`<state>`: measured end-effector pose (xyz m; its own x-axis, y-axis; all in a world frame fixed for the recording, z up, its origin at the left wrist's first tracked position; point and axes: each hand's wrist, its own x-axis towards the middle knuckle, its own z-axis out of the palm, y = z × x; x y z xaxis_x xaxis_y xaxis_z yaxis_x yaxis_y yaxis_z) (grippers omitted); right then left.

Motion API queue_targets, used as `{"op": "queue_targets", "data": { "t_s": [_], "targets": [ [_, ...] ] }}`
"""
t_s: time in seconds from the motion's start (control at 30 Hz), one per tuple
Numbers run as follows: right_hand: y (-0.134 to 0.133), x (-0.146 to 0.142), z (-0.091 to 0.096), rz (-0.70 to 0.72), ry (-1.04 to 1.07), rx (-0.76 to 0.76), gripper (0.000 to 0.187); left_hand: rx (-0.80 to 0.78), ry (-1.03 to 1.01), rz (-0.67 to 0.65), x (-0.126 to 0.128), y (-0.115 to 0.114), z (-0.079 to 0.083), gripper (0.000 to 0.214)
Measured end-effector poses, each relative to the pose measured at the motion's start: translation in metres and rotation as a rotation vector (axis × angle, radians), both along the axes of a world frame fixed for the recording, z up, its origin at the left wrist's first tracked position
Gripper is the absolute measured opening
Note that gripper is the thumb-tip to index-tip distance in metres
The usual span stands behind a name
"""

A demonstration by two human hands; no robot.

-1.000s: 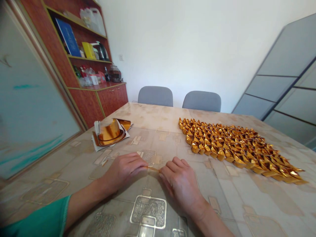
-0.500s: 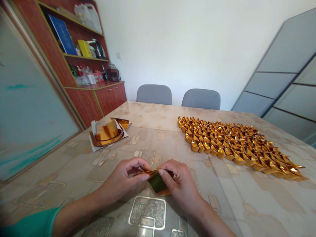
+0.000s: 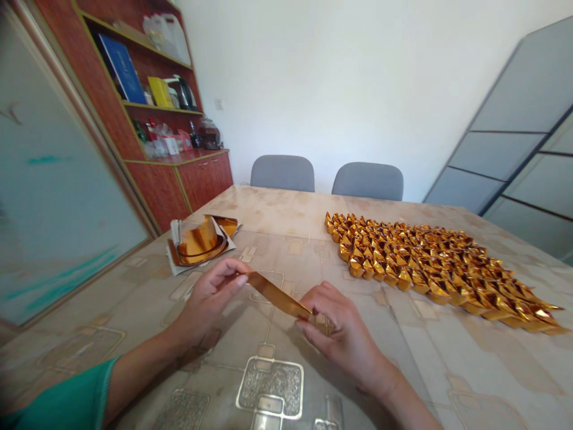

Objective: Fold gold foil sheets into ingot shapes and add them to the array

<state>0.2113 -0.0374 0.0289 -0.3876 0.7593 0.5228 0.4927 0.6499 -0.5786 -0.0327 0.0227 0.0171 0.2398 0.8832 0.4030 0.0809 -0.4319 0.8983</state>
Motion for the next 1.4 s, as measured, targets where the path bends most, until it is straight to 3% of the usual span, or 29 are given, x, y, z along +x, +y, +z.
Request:
{"op": "queue_targets", "data": {
  "t_s": [0.17, 0.33, 0.47, 0.57, 0.7, 0.8, 0.93, 1.03, 1.17, 1.4],
  "targets": [
    [-0.007, -0.006, 0.011, 0.174, -0.001, 0.043, 0.020, 0.076, 0.067, -0.218, 0.000, 0.005, -0.002, 0.010],
    [-0.017, -0.025, 0.011, 0.317, -0.192, -0.021, 0.031, 0.229, 0.349, -0.193, 0.006, 0.014, -0.012, 0.017],
    [-0.015, -0.034, -0.002, 0.294, -0.324, -0.070, 0.025, 0.321, 0.534, -0.237, 0.013, 0.022, -0.025, 0.019],
    [-0.012, -0.038, -0.011, 0.226, -0.378, -0.058, 0.021, 0.335, 0.559, -0.236, 0.015, 0.024, -0.029, 0.032],
    [-0.011, -0.039, -0.018, 0.056, -0.400, -0.076, 0.015, 0.337, 0.475, -0.119, 0.010, 0.016, -0.019, 0.042],
    [-0.011, -0.038, -0.019, -0.051, -0.421, -0.105, 0.012, 0.304, 0.499, -0.226, 0.005, 0.000, -0.007, 0.029],
    [-0.011, -0.033, -0.020, -0.035, -0.387, -0.137, 0.011, 0.248, 0.655, -0.324, -0.001, -0.021, 0.002, 0.003],
    [-0.007, -0.029, -0.020, 0.015, -0.293, -0.166, 0.008, 0.254, 0.726, -0.349, -0.007, -0.027, 0.001, 0.018],
    [0.001, -0.027, -0.023, 0.042, -0.199, -0.199, 0.012, 0.273, 0.729, -0.287, -0.016, -0.029, -0.009, 0.013],
    [0.008, -0.034, -0.031, -0.051, -0.217, -0.207, 0.020, 0.234, 0.686, -0.118, -0.019, -0.038, -0.026, 0.010]
  ]
}}
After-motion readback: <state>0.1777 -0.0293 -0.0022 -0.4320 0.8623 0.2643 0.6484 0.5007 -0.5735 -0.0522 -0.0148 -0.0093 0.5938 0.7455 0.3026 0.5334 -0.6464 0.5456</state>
